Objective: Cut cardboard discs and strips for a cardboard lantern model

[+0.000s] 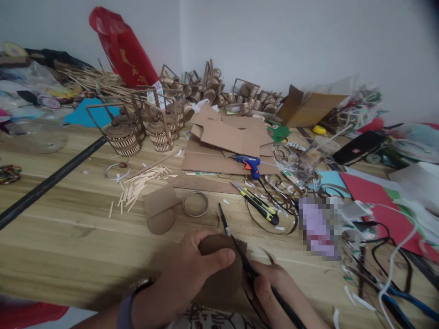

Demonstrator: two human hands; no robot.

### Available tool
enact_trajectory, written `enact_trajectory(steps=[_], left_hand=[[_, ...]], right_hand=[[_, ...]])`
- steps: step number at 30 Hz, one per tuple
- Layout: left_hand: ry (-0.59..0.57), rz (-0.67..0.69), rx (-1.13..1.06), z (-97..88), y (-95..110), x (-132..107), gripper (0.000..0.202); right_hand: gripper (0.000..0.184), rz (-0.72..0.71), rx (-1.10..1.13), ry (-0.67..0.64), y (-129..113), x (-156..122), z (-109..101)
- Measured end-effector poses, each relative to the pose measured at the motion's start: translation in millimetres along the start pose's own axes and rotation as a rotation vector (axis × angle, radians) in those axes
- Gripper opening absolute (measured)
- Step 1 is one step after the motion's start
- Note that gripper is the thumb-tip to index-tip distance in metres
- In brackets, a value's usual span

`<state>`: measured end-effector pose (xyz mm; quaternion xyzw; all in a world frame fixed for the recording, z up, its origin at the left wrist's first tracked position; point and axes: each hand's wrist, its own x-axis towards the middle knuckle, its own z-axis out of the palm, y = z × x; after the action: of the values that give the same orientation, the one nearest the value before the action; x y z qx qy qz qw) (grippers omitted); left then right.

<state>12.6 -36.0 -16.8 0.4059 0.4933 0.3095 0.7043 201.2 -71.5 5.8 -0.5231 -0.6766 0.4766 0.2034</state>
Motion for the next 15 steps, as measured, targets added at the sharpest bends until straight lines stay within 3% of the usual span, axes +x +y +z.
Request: enact_trajectory(steps=[6, 15], left_hand=[[0.001, -0.03, 0.064, -1.8, 1.9, 0.6, 0.046], [-0.033, 0.058, 0.186, -4.2, 5.6, -1.3, 0.044]], right_hand=[[0.072, 0.024, -0.005, -0.005, -1.1, -0.8, -2.3], [0.079, -0.02, -0.018, -0.042, 3.5, 1.9, -3.5]])
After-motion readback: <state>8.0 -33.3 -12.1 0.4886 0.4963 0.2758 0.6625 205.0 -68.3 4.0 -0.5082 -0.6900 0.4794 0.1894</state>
